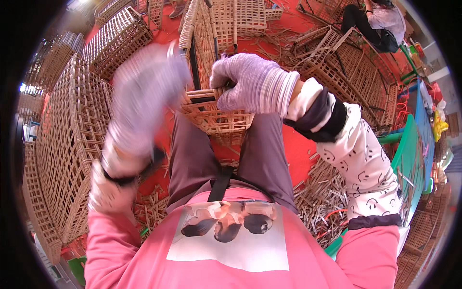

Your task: The recorder uses a pneumatic nail gun and scissors to assemble a woven bamboo basket frame.

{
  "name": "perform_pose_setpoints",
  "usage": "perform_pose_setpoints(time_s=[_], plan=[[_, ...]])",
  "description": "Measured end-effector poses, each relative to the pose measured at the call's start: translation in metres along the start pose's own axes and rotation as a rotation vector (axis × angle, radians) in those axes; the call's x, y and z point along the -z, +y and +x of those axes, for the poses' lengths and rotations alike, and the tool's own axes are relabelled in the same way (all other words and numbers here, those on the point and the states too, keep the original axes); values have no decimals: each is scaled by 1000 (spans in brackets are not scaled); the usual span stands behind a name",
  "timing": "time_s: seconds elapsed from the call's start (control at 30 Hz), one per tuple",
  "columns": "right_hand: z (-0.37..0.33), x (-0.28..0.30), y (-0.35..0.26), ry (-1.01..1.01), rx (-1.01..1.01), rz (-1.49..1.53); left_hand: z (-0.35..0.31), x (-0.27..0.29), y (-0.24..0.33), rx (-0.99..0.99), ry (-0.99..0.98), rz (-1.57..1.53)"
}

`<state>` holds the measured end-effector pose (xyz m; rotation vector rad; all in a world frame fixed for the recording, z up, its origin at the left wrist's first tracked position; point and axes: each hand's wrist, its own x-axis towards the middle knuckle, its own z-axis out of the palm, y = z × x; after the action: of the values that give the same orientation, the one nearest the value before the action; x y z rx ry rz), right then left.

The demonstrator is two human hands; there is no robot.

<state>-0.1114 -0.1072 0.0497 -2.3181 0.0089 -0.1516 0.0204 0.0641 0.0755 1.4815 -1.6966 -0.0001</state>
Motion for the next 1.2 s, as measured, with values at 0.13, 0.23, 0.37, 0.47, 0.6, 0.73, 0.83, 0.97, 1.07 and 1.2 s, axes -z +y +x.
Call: perform_pose_setpoints(time_s=[0.13,0.23,0.37,0.47,0.6,0.73,0.83,0.97,1.07,1.2], plan=[[15,-5,-3,-120,-88,248,-84,-68,27,824,234,-723],[17,-2,-13,-179,-222,325,-79,-75,32,777,311,-658],[15,1,-6,-170,-169,257,-60,-69,34,892,166,-910],[9,2,-7,-175,-253,301,-70,-36,54,908,-108,-1058],[10,2,-6,-199,-256,333,-93,-27,50,816,-109,-1119],[13,1,-9,-213,-327,306,-98,-17,40,249,-339,-684],[8,6,-3,-224,-309,378,-88,14,36,42,-627,-903],[12,4,1,-270,-281,478,-100,-15,23,517,111,-307],[13,1,1,-220,-231,517,-92,-50,6,97,58,157],[13,2,5,-217,-239,505,-82,-65,13,-41,145,-70]])
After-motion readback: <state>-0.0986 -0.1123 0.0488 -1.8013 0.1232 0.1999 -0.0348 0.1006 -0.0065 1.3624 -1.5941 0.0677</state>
